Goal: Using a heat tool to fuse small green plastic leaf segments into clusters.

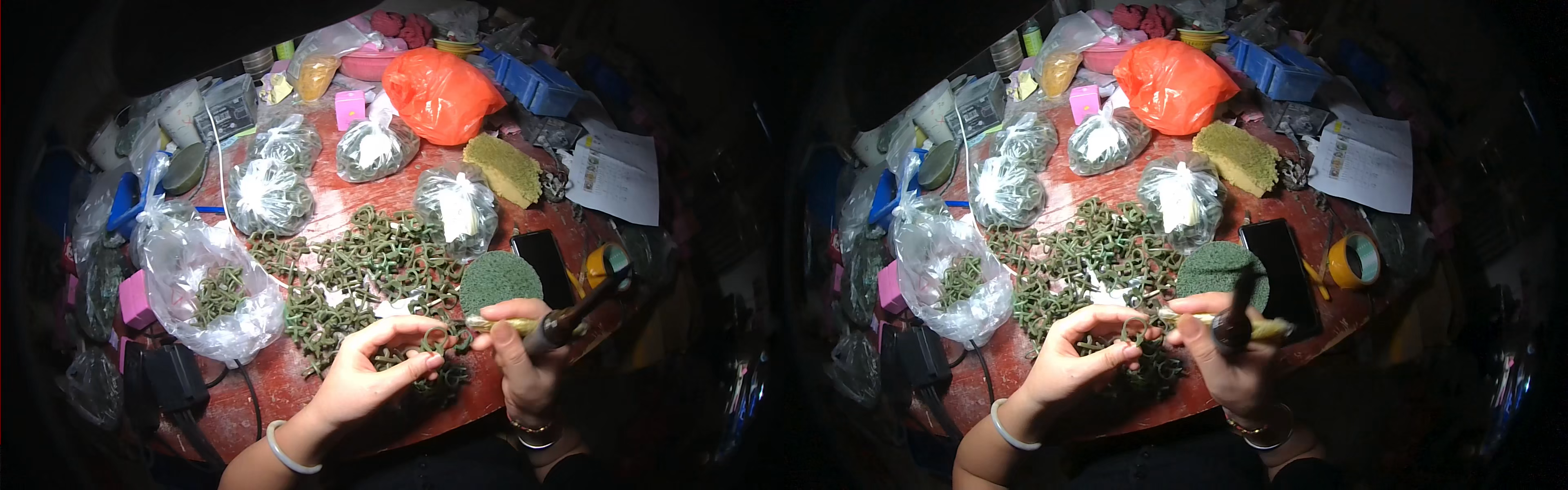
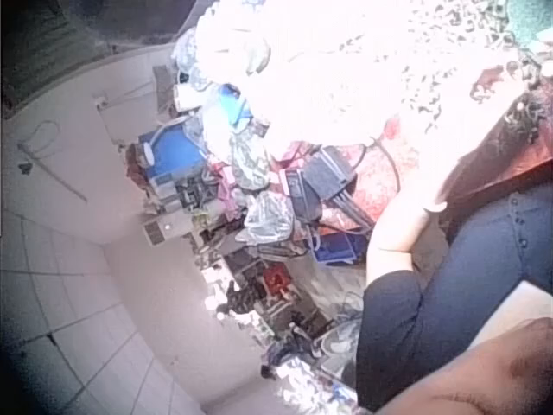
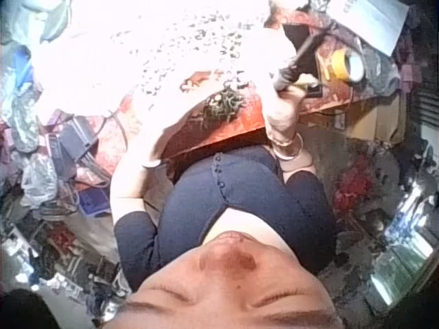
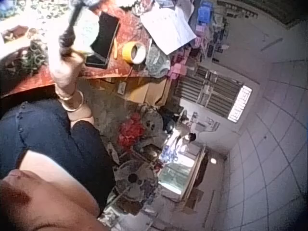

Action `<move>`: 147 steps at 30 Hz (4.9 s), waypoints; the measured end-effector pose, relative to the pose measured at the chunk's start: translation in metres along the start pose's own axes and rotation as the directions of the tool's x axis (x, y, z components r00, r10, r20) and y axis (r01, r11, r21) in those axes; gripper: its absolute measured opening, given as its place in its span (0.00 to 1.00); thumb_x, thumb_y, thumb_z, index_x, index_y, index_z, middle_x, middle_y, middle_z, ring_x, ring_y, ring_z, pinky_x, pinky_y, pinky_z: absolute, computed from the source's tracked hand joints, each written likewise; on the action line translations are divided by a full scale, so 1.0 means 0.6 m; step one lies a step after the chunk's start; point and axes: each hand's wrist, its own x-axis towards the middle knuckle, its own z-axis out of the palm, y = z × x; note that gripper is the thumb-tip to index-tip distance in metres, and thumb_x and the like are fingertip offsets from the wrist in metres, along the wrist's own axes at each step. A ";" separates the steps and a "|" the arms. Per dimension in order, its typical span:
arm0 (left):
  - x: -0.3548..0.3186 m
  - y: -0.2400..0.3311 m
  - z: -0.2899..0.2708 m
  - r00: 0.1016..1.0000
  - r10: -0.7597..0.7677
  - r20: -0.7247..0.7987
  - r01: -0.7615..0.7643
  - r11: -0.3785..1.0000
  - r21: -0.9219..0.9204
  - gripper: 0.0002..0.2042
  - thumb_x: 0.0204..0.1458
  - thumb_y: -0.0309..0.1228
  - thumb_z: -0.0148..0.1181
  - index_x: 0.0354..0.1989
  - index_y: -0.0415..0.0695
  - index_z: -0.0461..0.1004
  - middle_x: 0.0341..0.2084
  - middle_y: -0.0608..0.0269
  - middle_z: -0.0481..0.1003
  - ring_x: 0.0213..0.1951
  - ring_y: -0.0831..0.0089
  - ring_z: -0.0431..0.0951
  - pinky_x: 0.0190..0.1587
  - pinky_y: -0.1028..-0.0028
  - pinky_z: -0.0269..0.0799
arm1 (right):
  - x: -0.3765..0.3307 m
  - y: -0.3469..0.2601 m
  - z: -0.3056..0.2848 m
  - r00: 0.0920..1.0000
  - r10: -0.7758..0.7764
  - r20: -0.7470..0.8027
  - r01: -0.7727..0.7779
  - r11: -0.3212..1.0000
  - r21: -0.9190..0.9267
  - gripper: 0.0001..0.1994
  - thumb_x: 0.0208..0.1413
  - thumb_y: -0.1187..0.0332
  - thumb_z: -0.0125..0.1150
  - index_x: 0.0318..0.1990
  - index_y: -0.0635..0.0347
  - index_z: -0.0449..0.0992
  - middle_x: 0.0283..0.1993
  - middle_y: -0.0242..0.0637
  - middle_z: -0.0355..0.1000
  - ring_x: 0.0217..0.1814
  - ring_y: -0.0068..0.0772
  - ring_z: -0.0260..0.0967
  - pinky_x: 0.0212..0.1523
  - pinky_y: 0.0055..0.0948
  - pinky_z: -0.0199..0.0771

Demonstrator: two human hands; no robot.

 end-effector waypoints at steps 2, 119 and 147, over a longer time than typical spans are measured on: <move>0.000 0.001 0.002 0.997 0.071 0.002 -0.071 0.996 0.048 0.17 0.53 0.22 0.60 0.52 0.39 0.71 0.43 0.62 0.74 0.38 0.78 0.76 0.43 0.78 0.73 | 0.005 -0.014 0.003 0.996 0.076 -0.044 -0.072 0.995 0.073 0.04 0.57 0.78 0.55 0.37 0.69 0.74 0.33 0.37 0.73 0.26 0.19 0.70 0.30 0.17 0.71; -0.001 0.027 0.002 0.993 -0.108 0.041 0.108 0.994 -0.009 0.16 0.53 0.24 0.60 0.52 0.40 0.72 0.38 0.64 0.77 0.34 0.82 0.73 0.39 0.80 0.70 | 0.009 -0.007 -0.028 0.962 0.253 0.099 -0.270 0.927 0.260 0.04 0.54 0.75 0.60 0.33 0.68 0.74 0.27 0.36 0.72 0.21 0.16 0.64 0.23 0.16 0.62; 0.001 -0.003 0.000 0.973 0.227 -0.051 -0.212 0.956 0.203 0.13 0.47 0.21 0.65 0.43 0.38 0.76 0.39 0.61 0.76 0.40 0.77 0.76 0.45 0.76 0.71 | -0.029 0.000 0.011 0.993 0.019 0.119 -0.025 0.998 0.053 0.08 0.59 0.78 0.54 0.44 0.71 0.68 0.35 0.40 0.72 0.33 0.23 0.74 0.35 0.21 0.74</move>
